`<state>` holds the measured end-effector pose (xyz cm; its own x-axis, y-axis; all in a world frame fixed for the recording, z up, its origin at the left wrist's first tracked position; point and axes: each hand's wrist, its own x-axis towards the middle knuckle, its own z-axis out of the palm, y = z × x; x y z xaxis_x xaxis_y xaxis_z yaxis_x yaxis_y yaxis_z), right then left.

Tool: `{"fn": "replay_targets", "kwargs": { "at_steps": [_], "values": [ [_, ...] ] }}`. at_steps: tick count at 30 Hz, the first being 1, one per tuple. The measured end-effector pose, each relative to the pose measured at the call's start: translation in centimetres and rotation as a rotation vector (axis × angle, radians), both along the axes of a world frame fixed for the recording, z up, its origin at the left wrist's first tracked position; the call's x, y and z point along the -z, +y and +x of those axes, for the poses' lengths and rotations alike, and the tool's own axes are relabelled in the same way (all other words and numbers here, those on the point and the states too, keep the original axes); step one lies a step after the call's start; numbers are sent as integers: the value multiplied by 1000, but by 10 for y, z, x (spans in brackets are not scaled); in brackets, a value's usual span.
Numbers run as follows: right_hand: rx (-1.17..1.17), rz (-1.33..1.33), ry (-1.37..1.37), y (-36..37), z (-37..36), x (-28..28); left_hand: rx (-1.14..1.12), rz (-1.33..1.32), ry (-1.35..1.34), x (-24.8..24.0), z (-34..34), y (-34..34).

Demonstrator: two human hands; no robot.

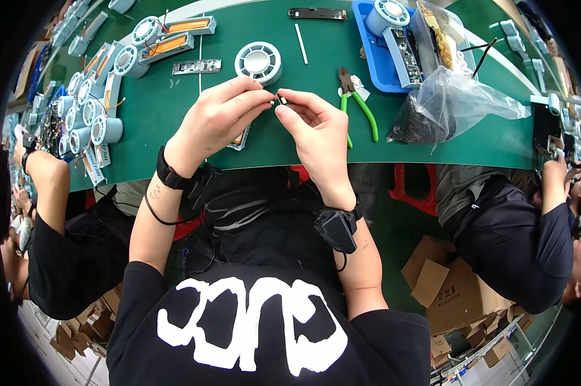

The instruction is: The person connects a circuit board to a fan assembly by hand, fits the board into the housing, and sets the unit aside. They then repeat the process with a second fan assembly and circuit board.

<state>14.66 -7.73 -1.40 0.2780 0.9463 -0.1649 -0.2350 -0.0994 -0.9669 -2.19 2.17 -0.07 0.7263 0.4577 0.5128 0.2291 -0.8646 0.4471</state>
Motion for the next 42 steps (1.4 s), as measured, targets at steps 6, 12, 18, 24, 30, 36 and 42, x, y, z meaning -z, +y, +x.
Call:
{"fn": "replay_targets", "kwargs": {
  "at_steps": [6,12,18,24,30,36,42],
  "values": [
    [-12,6,18,0,0,0,-19,-63,3,-2,0,1],
    [5,7,-14,-2,0,1,-40,-21,18,-4,7,-2],
    [28,19,-69,-2,-4,1,-94,7,103,-9,11,-9],
    [104,38,-224,-4,-13,2,-102,34,118,-4,13,-9],
    [22,93,-273,-1,-2,2,-38,63,80,-7,7,-1],
    [-57,88,-287,1,7,-1,-10,123,63,-4,6,3],
    [-116,29,-281,4,14,-7,34,110,140,-8,6,9]
  ]
}}
